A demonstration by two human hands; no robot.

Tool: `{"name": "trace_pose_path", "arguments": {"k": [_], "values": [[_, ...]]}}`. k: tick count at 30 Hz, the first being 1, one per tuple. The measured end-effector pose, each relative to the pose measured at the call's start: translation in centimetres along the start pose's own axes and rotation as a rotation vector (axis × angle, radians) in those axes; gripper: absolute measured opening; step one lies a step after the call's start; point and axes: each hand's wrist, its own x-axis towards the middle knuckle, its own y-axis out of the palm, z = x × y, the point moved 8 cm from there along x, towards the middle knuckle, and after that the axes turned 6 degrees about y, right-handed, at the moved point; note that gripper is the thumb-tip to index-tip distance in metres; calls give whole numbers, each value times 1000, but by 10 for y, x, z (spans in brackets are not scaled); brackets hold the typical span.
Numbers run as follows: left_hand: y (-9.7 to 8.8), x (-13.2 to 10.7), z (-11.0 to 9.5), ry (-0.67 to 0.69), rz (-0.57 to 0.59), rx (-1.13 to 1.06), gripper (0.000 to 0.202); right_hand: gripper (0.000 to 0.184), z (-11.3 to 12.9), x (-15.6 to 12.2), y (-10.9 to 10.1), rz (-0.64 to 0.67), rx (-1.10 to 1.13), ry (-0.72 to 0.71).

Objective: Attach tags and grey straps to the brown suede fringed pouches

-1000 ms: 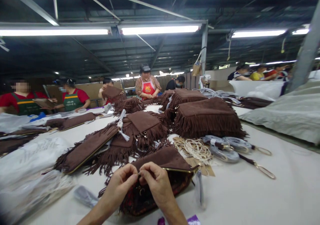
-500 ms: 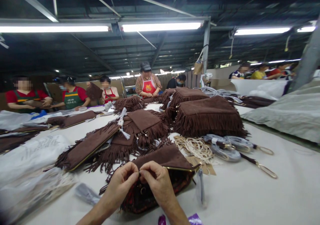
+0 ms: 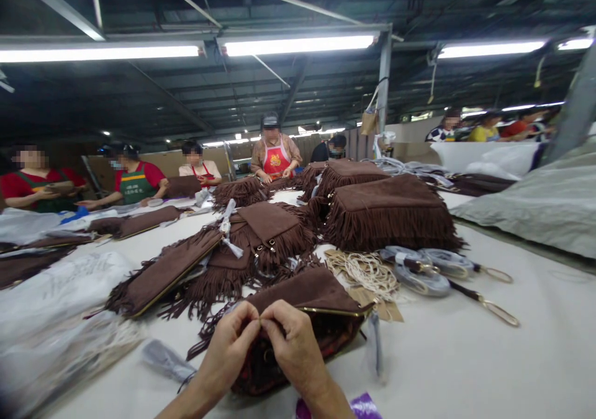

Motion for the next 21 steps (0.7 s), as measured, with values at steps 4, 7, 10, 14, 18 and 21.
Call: {"name": "trace_pose_path", "arguments": {"k": [4,7,10,14,18,21], "values": [[-16,13,-4,53,134,28,11,17,-10,2,-1,6,62,69],[-37,16,-7,138,301,173,39,20,-24,2,-6,-26,174,183],[-43,3,2,143,529,294,59,25,-23,1,-9,-13,242,206],[-45,-10,17,69,488,261,72,22,2,-7,-16,62,192,113],[-49,-10,32,-102,323,115,65,21,-2,-31,-11,191,298,300],[-52,-9,23,-164,326,3,40,24,-22,-53,-7,145,368,454]]}}
